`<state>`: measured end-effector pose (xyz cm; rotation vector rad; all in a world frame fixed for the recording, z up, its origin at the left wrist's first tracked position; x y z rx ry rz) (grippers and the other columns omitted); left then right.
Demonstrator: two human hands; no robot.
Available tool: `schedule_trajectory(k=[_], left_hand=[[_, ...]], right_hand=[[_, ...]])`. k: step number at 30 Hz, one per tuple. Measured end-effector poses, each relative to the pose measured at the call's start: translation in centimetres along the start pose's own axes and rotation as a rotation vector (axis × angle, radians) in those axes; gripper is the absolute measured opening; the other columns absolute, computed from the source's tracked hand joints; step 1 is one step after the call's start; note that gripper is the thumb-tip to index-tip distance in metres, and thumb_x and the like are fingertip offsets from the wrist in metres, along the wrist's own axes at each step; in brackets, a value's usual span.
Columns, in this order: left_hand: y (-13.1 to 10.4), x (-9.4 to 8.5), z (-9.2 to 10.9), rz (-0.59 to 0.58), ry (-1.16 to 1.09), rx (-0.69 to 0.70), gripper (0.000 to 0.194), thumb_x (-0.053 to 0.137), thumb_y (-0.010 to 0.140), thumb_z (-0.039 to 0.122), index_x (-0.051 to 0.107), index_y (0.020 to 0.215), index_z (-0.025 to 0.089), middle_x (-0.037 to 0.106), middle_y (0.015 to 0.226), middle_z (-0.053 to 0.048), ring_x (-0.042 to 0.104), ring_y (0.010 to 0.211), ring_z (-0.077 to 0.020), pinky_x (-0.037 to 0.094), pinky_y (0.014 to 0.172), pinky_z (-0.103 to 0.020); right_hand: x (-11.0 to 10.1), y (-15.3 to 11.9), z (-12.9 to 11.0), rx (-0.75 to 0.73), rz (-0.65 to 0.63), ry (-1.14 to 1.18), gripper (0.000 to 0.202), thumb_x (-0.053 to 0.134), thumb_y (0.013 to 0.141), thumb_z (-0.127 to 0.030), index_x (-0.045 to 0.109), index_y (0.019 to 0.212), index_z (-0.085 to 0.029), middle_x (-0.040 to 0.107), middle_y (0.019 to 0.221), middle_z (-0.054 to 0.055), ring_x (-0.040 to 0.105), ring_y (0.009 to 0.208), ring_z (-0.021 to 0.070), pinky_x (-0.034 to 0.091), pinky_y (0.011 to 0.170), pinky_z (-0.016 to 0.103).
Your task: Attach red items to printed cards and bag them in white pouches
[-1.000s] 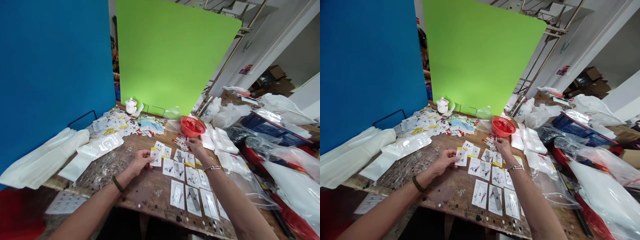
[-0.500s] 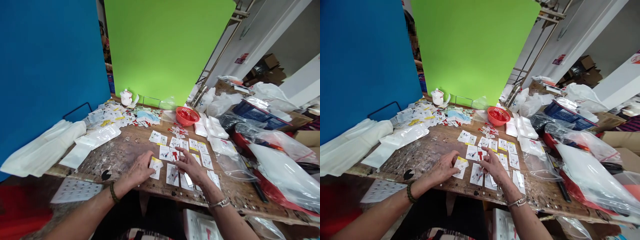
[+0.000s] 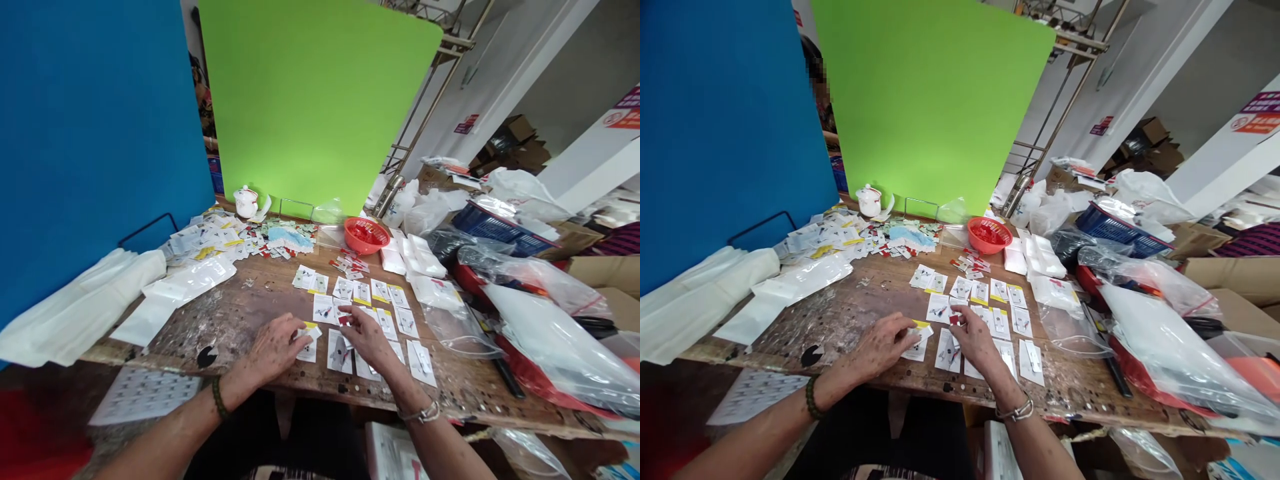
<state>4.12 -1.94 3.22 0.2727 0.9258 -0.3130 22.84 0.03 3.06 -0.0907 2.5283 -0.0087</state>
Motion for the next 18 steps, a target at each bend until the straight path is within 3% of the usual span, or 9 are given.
schedule_trajectory(k=[4,10,18], left_hand=[[3.1,-0.5,0.9,0.032,0.046,0.043,0.023,0.043,0.091,0.026,0.065,0.092,0.02,0.058,0.093,-0.005,0.055,0.088,-0.0171,0.042,0.079,-0.028],[7.7,0.9,0.4,-0.019,0.187,-0.011,0.023,0.059,0.08,0.027,0.061,0.102,0.02,0.052,0.11,-0.008,0.056,0.093,-0.0219,0.045,0.073,-0.032],[8.5,2.1,-0.2,-0.043,0.139,0.04,0.009,0.056,0.081,0.022,0.063,0.084,0.018,0.058,0.098,-0.007,0.056,0.09,-0.0202,0.042,0.074,-0.031]], right_hand=[[-0.9,2.2,0.6,0.013,0.081,0.01,0.027,0.057,0.067,-0.023,0.063,0.092,-0.017,0.053,0.061,-0.004,0.049,0.055,0.012,0.039,0.052,0.024],[-0.3,3.2,0.3,0.002,0.093,-0.037,0.027,0.058,0.065,-0.022,0.064,0.092,-0.018,0.058,0.068,-0.002,0.052,0.058,0.0124,0.042,0.057,0.025],[0.4,3.0,1.4,0.056,0.071,-0.066,0.028,0.055,0.066,-0.021,0.064,0.092,-0.018,0.06,0.069,-0.002,0.053,0.06,0.0131,0.042,0.059,0.025]])
Point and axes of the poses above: each hand's wrist, its own y-axis towards the middle knuckle, its own x-axis out of the palm, z = x × y, the point moved 8 cm from there along y, towards the middle knuckle
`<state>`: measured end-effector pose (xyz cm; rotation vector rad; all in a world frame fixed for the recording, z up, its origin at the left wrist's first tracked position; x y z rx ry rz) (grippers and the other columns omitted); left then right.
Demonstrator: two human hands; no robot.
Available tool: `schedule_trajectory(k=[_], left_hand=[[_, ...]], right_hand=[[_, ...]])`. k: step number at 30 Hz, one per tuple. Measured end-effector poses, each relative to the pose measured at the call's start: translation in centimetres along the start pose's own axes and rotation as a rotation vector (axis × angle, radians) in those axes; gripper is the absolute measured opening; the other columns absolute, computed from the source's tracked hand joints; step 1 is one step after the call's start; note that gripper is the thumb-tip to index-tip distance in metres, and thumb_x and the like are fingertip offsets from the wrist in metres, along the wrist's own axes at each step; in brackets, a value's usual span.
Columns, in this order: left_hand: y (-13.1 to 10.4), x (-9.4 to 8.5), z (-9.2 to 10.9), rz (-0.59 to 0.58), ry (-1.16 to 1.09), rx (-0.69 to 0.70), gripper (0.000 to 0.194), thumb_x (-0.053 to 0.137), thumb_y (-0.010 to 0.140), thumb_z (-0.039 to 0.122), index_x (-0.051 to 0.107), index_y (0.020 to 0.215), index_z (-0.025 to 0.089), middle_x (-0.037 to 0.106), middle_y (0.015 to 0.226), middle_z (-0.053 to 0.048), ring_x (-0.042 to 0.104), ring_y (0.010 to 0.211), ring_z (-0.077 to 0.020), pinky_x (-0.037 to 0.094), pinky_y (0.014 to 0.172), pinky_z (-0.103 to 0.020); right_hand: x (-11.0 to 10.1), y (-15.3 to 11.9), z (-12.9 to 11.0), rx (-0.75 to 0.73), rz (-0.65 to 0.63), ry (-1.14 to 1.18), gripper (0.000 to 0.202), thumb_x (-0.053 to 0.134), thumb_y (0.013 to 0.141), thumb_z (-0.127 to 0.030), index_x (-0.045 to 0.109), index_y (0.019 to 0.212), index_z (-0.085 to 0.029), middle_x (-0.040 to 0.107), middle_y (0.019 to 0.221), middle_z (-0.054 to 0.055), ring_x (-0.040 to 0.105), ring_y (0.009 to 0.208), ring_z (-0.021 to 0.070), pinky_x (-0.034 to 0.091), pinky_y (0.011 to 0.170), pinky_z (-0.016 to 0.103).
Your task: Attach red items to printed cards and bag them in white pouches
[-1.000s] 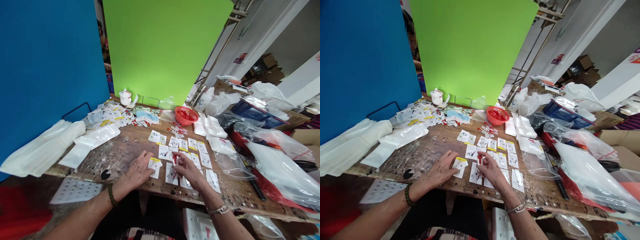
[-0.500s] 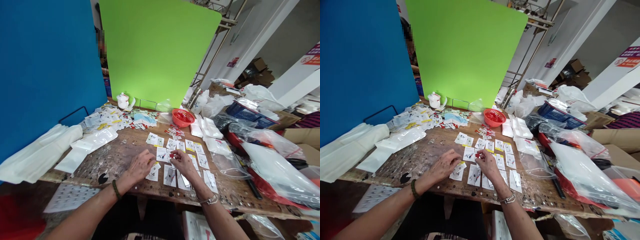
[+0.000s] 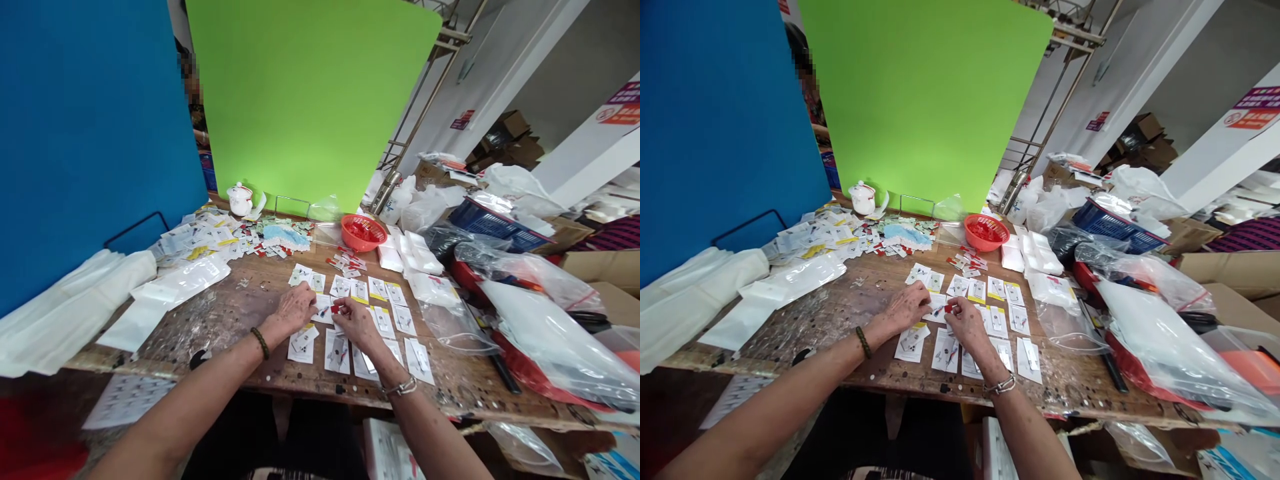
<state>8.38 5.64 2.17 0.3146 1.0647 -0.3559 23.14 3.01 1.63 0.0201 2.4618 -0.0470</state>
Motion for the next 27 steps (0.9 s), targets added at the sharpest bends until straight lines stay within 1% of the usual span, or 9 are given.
schedule_trajectory(k=[3,8,10,13,15,18,21,24,27], left_hand=[[0.1,0.4,0.1,-0.003,-0.013,0.021,0.011,0.053,0.082,0.018,0.062,0.075,0.017,0.06,0.091,-0.007,0.056,0.09,-0.0209,0.041,0.075,-0.031],[0.4,0.5,-0.3,0.038,-0.023,0.036,0.011,0.051,0.081,0.013,0.061,0.077,0.016,0.059,0.089,-0.007,0.055,0.087,-0.0192,0.042,0.077,-0.03],[0.3,0.4,-0.1,0.046,-0.04,0.096,0.005,0.057,0.08,0.02,0.061,0.08,0.016,0.058,0.09,-0.006,0.055,0.088,-0.0186,0.042,0.077,-0.029],[0.0,0.3,0.6,0.028,-0.012,0.226,0.02,0.069,0.074,0.035,0.062,0.08,0.017,0.057,0.091,-0.005,0.054,0.089,-0.0196,0.043,0.076,-0.03],[-0.1,0.6,0.9,-0.008,0.047,0.274,0.022,0.068,0.075,0.037,0.063,0.074,0.016,0.058,0.088,-0.005,0.055,0.088,-0.0199,0.042,0.075,-0.03],[-0.2,0.7,1.1,-0.042,0.114,0.292,0.022,0.056,0.085,0.03,0.064,0.07,0.016,0.06,0.082,-0.006,0.056,0.082,-0.0184,0.042,0.074,-0.029],[-0.3,0.4,1.2,-0.013,0.112,0.295,0.027,0.045,0.09,0.023,0.065,0.074,0.016,0.061,0.08,-0.006,0.056,0.079,-0.0177,0.042,0.074,-0.03],[-0.4,0.2,1.2,0.021,0.05,0.327,0.021,0.049,0.088,0.024,0.064,0.075,0.016,0.061,0.083,-0.006,0.056,0.081,-0.0177,0.042,0.077,-0.03],[-0.3,0.5,0.9,0.037,-0.036,0.351,0.012,0.056,0.083,0.02,0.063,0.074,0.016,0.061,0.085,-0.005,0.056,0.084,-0.0173,0.043,0.079,-0.029]], right_hand=[[-0.6,0.2,0.3,0.008,0.017,0.022,0.028,0.055,0.066,-0.023,0.064,0.091,-0.017,0.059,0.068,-0.001,0.052,0.059,0.0132,0.042,0.057,0.026],[-1.6,0.0,0.7,0.013,0.038,0.088,0.025,0.054,0.066,-0.025,0.063,0.088,-0.016,0.058,0.07,0.0,0.051,0.057,0.0125,0.041,0.053,0.025],[-1.8,-0.2,1.0,0.02,0.041,0.119,0.025,0.054,0.067,-0.026,0.062,0.088,-0.016,0.058,0.071,0.0,0.049,0.053,0.0112,0.041,0.05,0.024],[-1.6,-0.5,1.5,0.054,0.028,0.189,0.025,0.055,0.067,-0.027,0.06,0.089,-0.017,0.056,0.071,-0.002,0.047,0.048,0.0091,0.039,0.043,0.022],[-1.3,-0.7,1.8,0.094,0.01,0.227,0.024,0.055,0.066,-0.025,0.059,0.088,-0.017,0.054,0.069,-0.003,0.046,0.045,0.0084,0.038,0.038,0.021],[-0.9,-0.9,2.0,0.133,-0.005,0.254,0.021,0.055,0.066,-0.023,0.058,0.087,-0.018,0.052,0.067,-0.005,0.045,0.039,0.0074,0.036,0.034,0.021],[-0.9,-1.1,2.1,0.14,-0.008,0.279,0.021,0.055,0.067,-0.023,0.057,0.087,-0.018,0.054,0.068,-0.005,0.045,0.034,0.0068,0.033,0.031,0.021],[-0.9,-1.0,2.2,0.15,-0.004,0.318,0.019,0.058,0.066,-0.022,0.057,0.085,-0.018,0.055,0.066,-0.006,0.046,0.033,0.0069,0.033,0.031,0.02],[-0.9,-0.6,1.9,0.129,0.036,0.401,0.016,0.062,0.065,-0.024,0.057,0.079,-0.018,0.055,0.061,-0.005,0.048,0.038,0.0087,0.038,0.035,0.021]])
Point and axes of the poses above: each hand's wrist, its own y-axis towards the middle knuckle, its own x-axis out of the palm, z = x × y, the point moved 8 cm from there along y, towards the middle knuckle
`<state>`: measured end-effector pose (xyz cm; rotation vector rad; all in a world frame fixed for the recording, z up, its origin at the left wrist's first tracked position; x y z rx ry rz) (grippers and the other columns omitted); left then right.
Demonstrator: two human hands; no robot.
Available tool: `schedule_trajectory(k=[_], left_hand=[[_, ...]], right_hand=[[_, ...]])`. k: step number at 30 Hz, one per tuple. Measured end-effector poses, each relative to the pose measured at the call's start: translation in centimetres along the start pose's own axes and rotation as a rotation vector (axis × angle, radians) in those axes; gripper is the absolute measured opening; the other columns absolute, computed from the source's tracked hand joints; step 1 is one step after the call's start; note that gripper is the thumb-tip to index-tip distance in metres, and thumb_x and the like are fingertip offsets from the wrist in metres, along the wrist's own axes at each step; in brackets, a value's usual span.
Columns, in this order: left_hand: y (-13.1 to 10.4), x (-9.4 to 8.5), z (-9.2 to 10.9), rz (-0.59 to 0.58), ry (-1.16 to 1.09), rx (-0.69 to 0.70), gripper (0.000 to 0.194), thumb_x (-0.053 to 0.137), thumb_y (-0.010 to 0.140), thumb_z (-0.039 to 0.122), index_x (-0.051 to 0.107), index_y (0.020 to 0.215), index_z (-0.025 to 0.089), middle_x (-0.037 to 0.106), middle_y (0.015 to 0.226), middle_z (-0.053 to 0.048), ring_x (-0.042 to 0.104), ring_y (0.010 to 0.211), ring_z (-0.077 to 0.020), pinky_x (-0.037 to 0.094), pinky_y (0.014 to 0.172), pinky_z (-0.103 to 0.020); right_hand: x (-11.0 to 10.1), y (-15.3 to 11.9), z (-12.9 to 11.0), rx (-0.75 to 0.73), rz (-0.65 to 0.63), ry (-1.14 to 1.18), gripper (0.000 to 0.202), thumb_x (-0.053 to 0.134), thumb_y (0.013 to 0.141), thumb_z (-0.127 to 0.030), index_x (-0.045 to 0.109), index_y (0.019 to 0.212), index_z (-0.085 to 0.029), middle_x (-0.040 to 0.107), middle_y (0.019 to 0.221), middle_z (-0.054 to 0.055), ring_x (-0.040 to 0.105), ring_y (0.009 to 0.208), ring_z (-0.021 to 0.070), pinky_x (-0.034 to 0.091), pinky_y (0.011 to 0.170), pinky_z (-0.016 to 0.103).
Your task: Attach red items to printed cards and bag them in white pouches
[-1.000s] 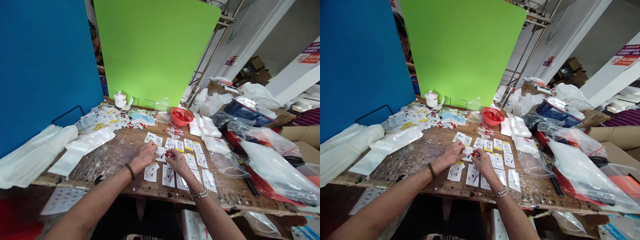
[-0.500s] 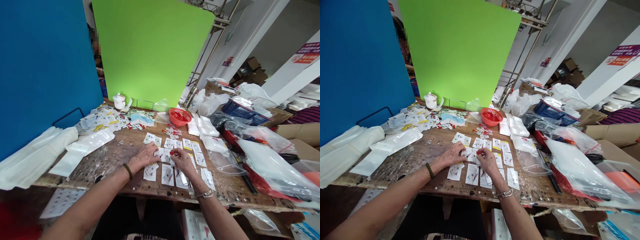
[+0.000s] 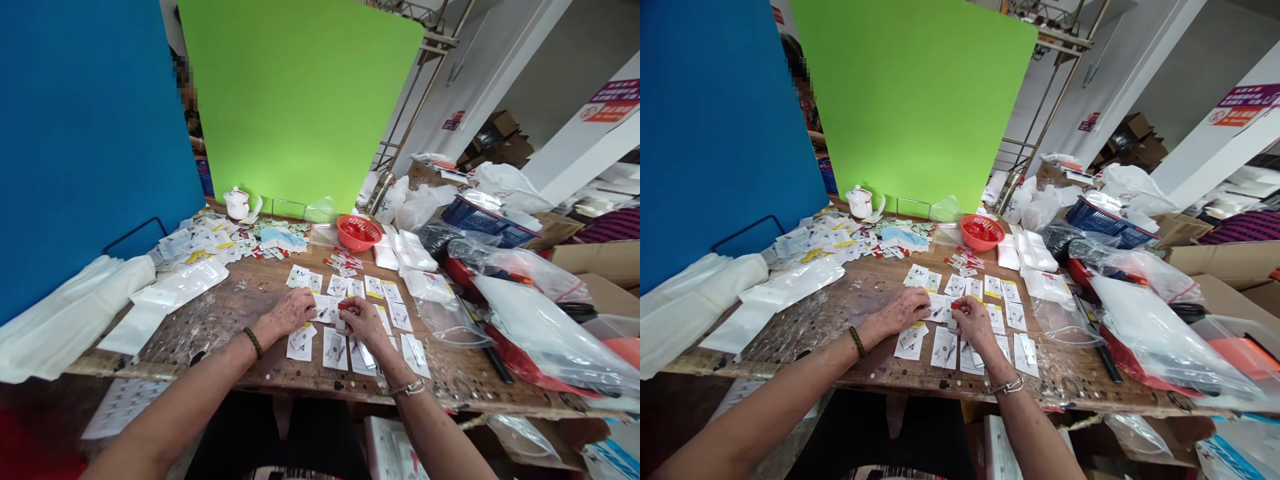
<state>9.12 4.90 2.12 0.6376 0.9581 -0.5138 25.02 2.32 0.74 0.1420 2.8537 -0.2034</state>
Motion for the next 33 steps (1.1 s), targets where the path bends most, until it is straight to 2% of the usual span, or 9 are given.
schedule_trajectory(k=[2,4,8,11,17,21,23,26,33], left_hand=[[0.0,0.1,-0.4,0.024,-0.058,-0.008,0.008,0.057,0.079,0.016,0.062,0.073,0.016,0.061,0.084,-0.005,0.056,0.083,-0.0168,0.043,0.08,-0.029],[0.1,0.1,-0.7,0.051,-0.109,-0.022,0.006,0.058,0.076,0.013,0.062,0.074,0.017,0.06,0.083,-0.004,0.056,0.082,-0.0163,0.044,0.079,-0.029],[-0.1,-0.2,-0.8,0.056,-0.12,-0.045,0.006,0.059,0.075,0.012,0.063,0.073,0.017,0.061,0.08,-0.003,0.056,0.082,-0.0167,0.044,0.08,-0.029],[-0.5,-0.3,-0.8,0.036,-0.113,-0.054,0.007,0.058,0.075,0.012,0.064,0.073,0.016,0.063,0.081,-0.004,0.057,0.083,-0.017,0.044,0.081,-0.029],[-0.9,-1.0,-1.6,0.042,-0.158,-0.075,0.011,0.057,0.075,0.011,0.064,0.07,0.017,0.064,0.076,-0.002,0.059,0.077,-0.0155,0.046,0.077,-0.028],[-0.6,-3.2,-4.0,0.239,-0.076,-0.143,0.016,0.053,0.074,0.006,0.066,0.077,0.017,0.068,0.09,-0.006,0.06,0.089,-0.0184,0.045,0.087,-0.033],[-0.3,-3.7,-5.0,0.297,-0.017,-0.144,0.019,0.055,0.073,0.005,0.066,0.082,0.017,0.068,0.101,-0.008,0.059,0.098,-0.0205,0.042,0.095,-0.039],[0.2,-3.5,-5.8,0.286,0.023,-0.122,0.018,0.059,0.073,0.008,0.067,0.086,0.018,0.068,0.109,-0.009,0.058,0.103,-0.0222,0.042,0.098,-0.041],[0.3,-3.0,-6.1,0.276,0.049,-0.106,0.013,0.055,0.081,0.017,0.068,0.078,0.019,0.069,0.098,-0.008,0.06,0.097,-0.0211,0.044,0.093,-0.039]], right_hand=[[0.3,0.2,-0.9,-0.098,0.035,0.057,0.014,0.064,0.067,-0.028,0.057,0.075,-0.019,0.057,0.062,-0.004,0.052,0.046,0.0109,0.045,0.043,0.024],[0.6,0.2,-2.6,-0.286,0.075,0.051,0.011,0.064,0.07,-0.028,0.059,0.072,-0.019,0.062,0.068,0.0,0.058,0.058,0.0136,0.05,0.056,0.028],[2.6,-1.1,-5.4,-0.7,0.058,-0.184,0.008,0.06,0.078,-0.02,0.063,0.071,-0.021,0.068,0.09,0.005,0.061,0.087,0.0184,0.048,0.082,0.035],[4.5,-1.8,-5.3,-0.809,-0.035,-0.398,0.013,0.057,0.082,-0.014,0.064,0.074,-0.021,0.067,0.093,0.006,0.059,0.089,0.0189,0.048,0.082,0.034],[6.0,-2.3,-4.0,-0.786,-0.172,-0.693,0.019,0.051,0.084,-0.005,0.063,0.083,-0.019,0.067,0.092,0.006,0.058,0.09,0.0195,0.046,0.083,0.033],[6.2,-1.6,-4.0,-0.717,-0.244,-0.799,0.021,0.051,0.083,-0.003,0.065,0.081,-0.019,0.068,0.085,0.004,0.058,0.086,0.0191,0.044,0.083,0.032],[5.9,-0.4,-4.5,-0.673,-0.198,-0.82,0.019,0.052,0.083,-0.005,0.066,0.086,-0.018,0.068,0.089,0.005,0.057,0.088,0.0197,0.043,0.085,0.032],[5.9,1.9,-5.3,-0.621,-0.091,-0.851,0.018,0.054,0.083,-0.008,0.067,0.093,-0.016,0.068,0.095,0.008,0.056,0.094,0.0219,0.041,0.088,0.034],[8.4,5.1,-6.1,-0.609,-0.074,-0.878,0.019,0.052,0.088,-0.015,0.071,0.088,-0.019,0.068,0.094,0.008,0.056,0.092,0.0211,0.039,0.087,0.032]])
Point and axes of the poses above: each hand's wrist, its own y-axis towards the middle knuckle, its own x-axis out of the palm, z = x × y, the point moved 8 cm from there along y, towards the middle knuckle
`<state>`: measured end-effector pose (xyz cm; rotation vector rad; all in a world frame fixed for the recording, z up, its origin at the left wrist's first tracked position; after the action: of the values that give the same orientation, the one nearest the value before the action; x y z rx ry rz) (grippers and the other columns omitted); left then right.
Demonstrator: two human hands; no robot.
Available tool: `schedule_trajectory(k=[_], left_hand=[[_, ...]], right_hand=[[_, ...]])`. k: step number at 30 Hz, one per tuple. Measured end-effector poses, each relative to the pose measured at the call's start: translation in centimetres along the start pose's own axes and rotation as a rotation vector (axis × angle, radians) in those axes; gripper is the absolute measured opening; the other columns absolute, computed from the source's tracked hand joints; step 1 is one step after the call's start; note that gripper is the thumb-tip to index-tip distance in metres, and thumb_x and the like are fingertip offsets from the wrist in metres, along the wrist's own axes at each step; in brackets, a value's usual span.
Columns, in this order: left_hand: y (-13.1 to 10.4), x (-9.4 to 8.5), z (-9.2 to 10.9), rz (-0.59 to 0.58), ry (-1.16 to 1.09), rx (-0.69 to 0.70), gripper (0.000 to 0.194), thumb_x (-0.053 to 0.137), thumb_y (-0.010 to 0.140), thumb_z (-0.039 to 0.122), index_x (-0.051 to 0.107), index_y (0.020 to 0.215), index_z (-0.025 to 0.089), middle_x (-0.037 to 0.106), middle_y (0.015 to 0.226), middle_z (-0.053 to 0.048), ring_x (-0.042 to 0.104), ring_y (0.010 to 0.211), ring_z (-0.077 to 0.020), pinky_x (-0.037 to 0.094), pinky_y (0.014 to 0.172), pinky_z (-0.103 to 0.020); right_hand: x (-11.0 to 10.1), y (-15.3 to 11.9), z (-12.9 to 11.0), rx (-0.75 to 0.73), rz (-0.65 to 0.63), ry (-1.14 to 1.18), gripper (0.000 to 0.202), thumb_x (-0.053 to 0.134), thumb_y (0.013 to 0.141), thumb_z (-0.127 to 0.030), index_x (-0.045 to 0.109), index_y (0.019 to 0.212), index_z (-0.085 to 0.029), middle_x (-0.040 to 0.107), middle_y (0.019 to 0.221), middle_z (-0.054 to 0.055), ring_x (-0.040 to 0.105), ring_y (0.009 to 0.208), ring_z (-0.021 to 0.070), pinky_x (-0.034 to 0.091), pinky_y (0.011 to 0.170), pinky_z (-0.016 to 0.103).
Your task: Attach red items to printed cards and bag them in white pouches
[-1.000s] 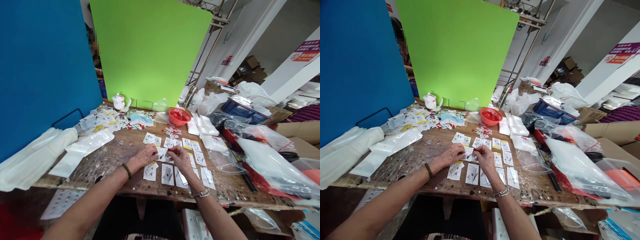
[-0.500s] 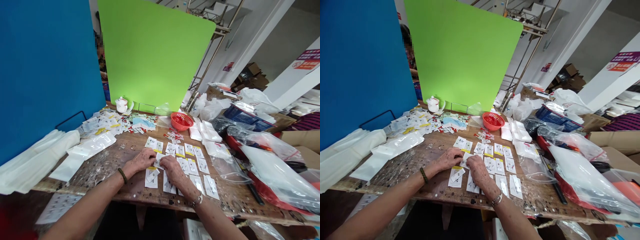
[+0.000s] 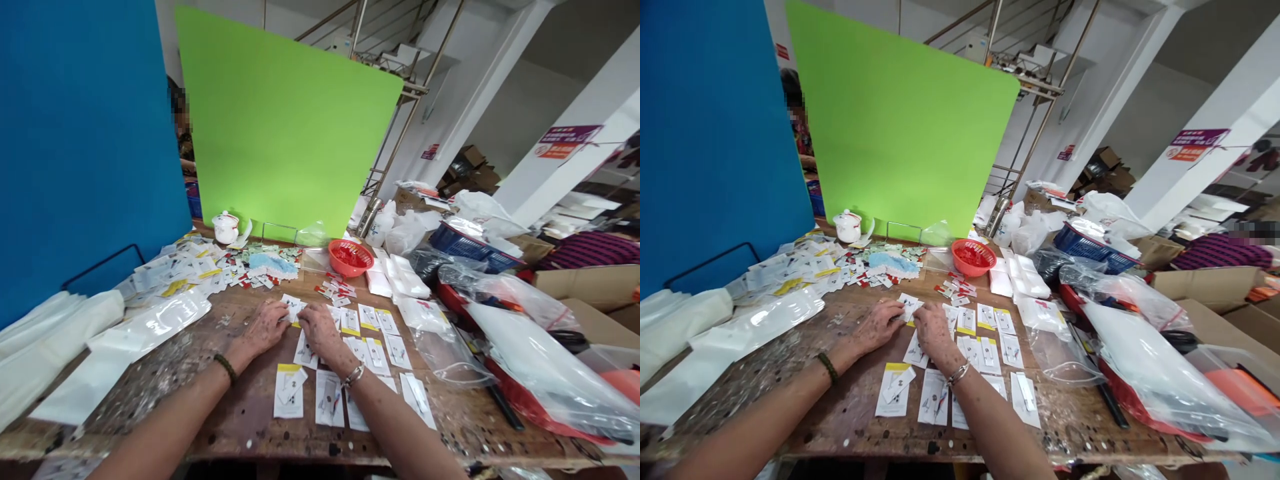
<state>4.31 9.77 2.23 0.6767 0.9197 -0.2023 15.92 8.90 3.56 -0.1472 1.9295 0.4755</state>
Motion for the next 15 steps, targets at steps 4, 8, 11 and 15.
schedule_trajectory(k=[4,8,11,15], left_hand=[[-0.4,-0.2,-0.2,0.06,0.007,-0.017,0.016,0.052,0.083,0.019,0.068,0.085,0.019,0.069,0.101,-0.008,0.06,0.098,-0.0213,0.045,0.093,-0.04],[-0.8,-0.3,-0.4,0.119,-0.027,-0.024,0.018,0.053,0.082,0.018,0.068,0.092,0.019,0.069,0.104,-0.008,0.06,0.103,-0.0218,0.043,0.097,-0.042],[-0.9,-0.4,-0.5,0.138,-0.047,-0.038,0.017,0.054,0.083,0.019,0.069,0.09,0.019,0.068,0.108,-0.009,0.06,0.104,-0.0225,0.044,0.096,-0.043],[-0.9,-0.5,-0.6,0.13,-0.059,-0.063,0.015,0.055,0.082,0.02,0.07,0.086,0.019,0.067,0.111,-0.009,0.059,0.105,-0.0232,0.046,0.095,-0.043]], right_hand=[[0.3,0.1,0.6,0.053,0.021,-0.049,0.018,0.054,0.088,-0.019,0.071,0.081,-0.018,0.067,0.092,0.009,0.056,0.09,0.0217,0.039,0.084,0.033],[-0.4,0.5,3.2,0.075,0.056,0.037,0.019,0.053,0.086,-0.018,0.072,0.085,-0.019,0.069,0.091,0.007,0.058,0.09,0.0194,0.04,0.085,0.03],[-2.0,1.6,8.2,0.262,0.09,-0.05,0.024,0.052,0.081,-0.011,0.07,0.095,-0.016,0.07,0.099,0.009,0.058,0.098,0.0205,0.038,0.09,0.031],[-3.8,3.0,14.2,0.452,0.08,-0.135,0.037,0.049,0.077,-0.006,0.066,0.108,-0.013,0.068,0.109,0.012,0.058,0.106,0.0221,0.036,0.094,0.034]])
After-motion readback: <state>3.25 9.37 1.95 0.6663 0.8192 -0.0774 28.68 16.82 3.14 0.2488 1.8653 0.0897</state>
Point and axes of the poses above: each hand's wrist, its own y-axis towards the middle knuckle, its own x-axis out of the palm, z = x × y, the point moved 8 cm from there along y, towards the middle knuckle
